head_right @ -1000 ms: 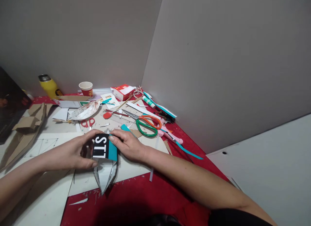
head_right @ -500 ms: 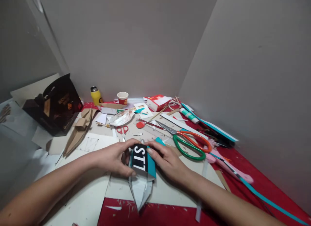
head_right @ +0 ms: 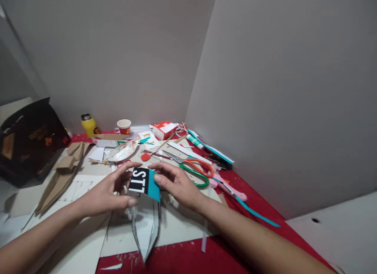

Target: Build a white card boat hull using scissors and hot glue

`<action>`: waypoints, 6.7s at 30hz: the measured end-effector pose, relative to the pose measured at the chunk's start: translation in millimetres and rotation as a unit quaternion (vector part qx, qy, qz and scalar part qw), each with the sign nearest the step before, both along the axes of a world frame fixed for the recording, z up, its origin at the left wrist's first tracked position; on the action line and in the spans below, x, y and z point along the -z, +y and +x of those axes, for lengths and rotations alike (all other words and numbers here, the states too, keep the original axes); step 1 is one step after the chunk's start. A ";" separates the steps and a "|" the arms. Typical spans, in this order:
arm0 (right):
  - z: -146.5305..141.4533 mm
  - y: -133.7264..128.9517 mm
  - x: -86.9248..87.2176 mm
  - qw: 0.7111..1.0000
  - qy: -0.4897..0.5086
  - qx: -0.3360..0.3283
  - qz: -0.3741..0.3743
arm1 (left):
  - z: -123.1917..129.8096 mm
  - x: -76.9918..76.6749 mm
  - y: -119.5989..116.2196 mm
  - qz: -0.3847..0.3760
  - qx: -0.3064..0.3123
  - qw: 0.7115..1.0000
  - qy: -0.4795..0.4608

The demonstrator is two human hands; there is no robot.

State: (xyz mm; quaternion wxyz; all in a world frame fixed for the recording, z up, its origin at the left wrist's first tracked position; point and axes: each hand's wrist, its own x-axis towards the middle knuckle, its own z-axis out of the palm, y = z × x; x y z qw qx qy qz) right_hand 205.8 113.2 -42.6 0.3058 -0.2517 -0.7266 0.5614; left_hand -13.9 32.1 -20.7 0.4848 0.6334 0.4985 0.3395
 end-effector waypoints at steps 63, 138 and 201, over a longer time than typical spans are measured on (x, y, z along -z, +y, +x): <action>42.2 -9.7 -20.4 0.966 0.025 -0.114 -0.230 | -2.7 -17.0 -7.9 0.327 0.049 0.901 0.280; 30.9 -8.7 -13.5 0.930 -0.218 -0.128 0.268 | 0.3 -5.3 -0.4 0.020 0.112 0.971 0.209; 9.3 -33.9 -31.8 0.998 0.027 0.035 0.033 | 22.0 -8.9 -13.8 -0.130 -0.010 0.969 -0.210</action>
